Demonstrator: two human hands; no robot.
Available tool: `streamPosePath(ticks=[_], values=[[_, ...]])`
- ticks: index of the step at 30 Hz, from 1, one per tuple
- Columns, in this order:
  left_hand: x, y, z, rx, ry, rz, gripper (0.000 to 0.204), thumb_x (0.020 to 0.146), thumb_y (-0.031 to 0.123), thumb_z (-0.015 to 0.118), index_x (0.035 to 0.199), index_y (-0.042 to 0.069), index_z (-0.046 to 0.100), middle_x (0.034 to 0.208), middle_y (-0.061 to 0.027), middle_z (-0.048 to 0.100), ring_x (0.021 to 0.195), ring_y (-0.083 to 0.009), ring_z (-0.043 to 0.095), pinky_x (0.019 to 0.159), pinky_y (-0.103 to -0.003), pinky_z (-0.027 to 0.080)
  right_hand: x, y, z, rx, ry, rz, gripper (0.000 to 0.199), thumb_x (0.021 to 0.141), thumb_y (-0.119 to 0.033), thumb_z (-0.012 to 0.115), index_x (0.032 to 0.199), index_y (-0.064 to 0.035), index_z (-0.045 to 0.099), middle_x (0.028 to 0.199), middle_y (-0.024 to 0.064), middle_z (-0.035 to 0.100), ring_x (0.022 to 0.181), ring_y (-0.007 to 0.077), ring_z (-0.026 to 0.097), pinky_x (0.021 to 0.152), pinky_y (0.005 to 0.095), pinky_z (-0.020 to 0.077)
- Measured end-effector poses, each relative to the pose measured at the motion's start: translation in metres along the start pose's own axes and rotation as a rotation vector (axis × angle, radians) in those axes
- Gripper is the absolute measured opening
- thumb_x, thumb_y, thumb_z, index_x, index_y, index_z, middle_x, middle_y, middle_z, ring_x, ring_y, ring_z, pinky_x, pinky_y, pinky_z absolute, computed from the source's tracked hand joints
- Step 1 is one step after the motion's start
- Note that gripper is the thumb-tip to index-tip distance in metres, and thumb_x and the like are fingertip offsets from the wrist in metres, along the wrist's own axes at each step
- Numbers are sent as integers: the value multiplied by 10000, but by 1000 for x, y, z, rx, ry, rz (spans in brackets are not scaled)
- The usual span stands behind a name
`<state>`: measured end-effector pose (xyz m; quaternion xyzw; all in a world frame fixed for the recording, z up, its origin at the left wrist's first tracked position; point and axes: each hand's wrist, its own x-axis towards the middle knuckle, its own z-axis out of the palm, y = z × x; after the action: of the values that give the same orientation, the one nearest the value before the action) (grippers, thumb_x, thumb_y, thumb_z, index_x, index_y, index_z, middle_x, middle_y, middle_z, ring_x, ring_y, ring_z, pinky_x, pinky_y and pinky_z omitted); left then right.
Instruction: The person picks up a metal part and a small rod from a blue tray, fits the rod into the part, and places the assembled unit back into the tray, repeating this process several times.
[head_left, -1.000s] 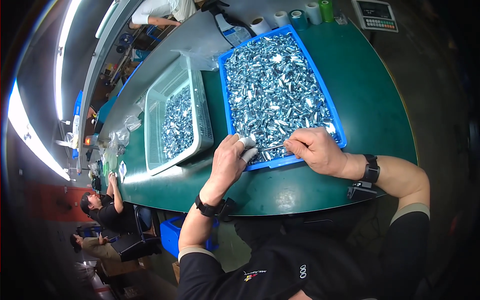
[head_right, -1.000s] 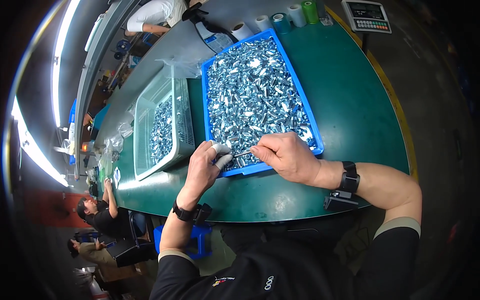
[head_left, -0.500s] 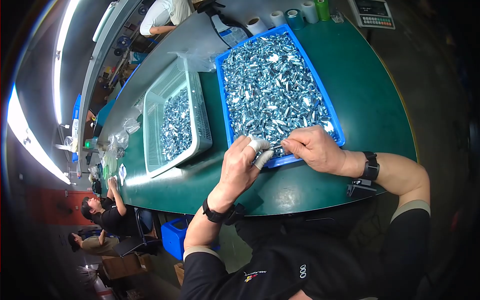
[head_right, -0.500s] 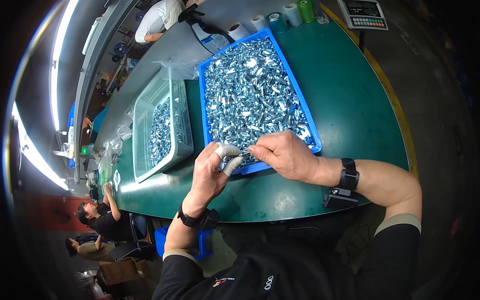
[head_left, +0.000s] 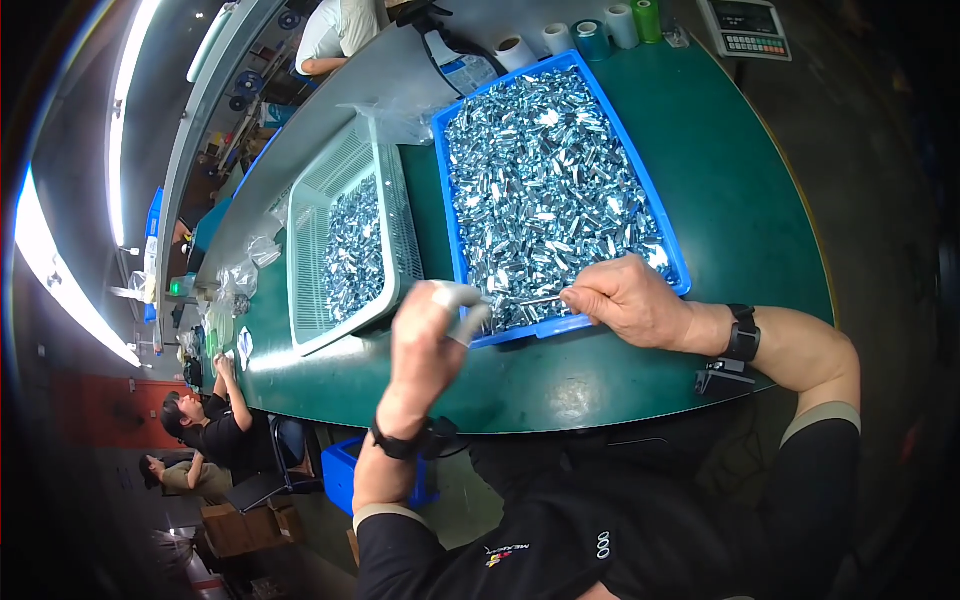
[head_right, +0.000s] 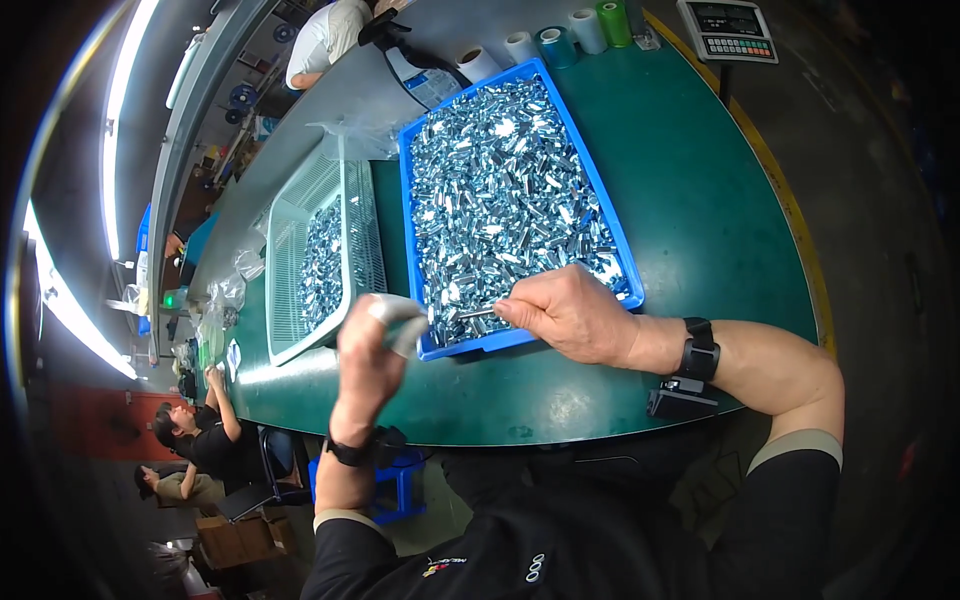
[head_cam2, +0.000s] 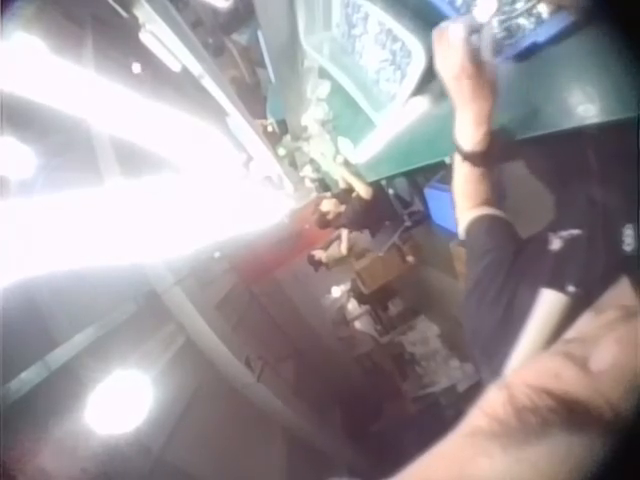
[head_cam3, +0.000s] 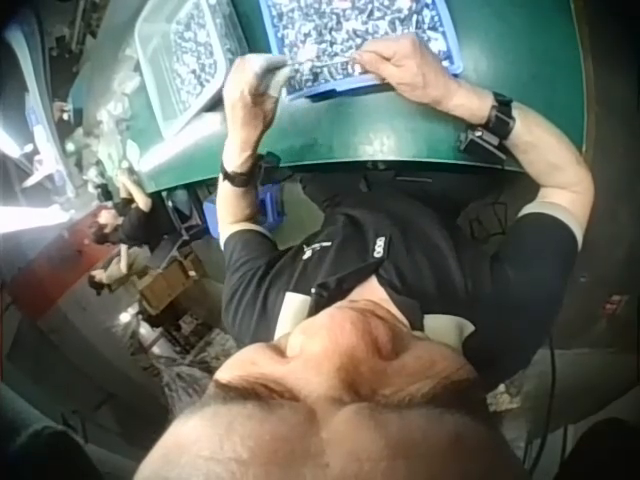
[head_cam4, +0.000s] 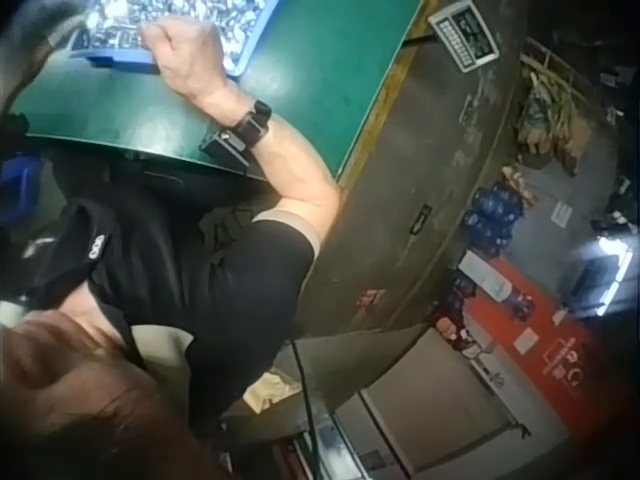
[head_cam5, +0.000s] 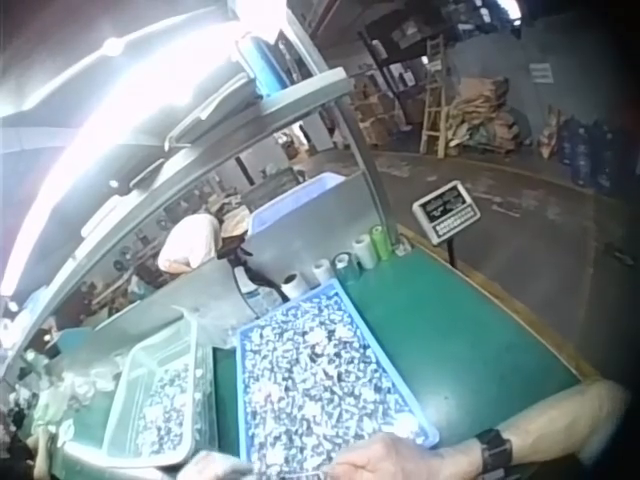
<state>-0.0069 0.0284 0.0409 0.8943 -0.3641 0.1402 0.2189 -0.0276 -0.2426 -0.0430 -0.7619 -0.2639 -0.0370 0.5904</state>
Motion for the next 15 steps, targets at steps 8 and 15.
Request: streamPosePath(ticks=[8, 15], values=[[10, -55, -44, 409, 233, -170, 217, 847, 70, 789, 1042, 55, 694, 994, -119, 689, 945, -328, 649, 847, -425, 515, 3, 1, -2, 16, 0, 37, 372, 1046, -267, 617, 794, -3, 684, 660, 104, 644, 592, 229, 626, 570, 353, 484], [22, -24, 49, 169, -196, 51, 273, 845, 109, 772, 1112, 76, 729, 956, -121, 657, 913, -329, 643, 790, -415, 532, 2, -5, 3, 60, 43, 75, 348, 1011, -254, 652, 765, -8, 640, 660, 146, 626, 588, 284, 616, 570, 399, 474]])
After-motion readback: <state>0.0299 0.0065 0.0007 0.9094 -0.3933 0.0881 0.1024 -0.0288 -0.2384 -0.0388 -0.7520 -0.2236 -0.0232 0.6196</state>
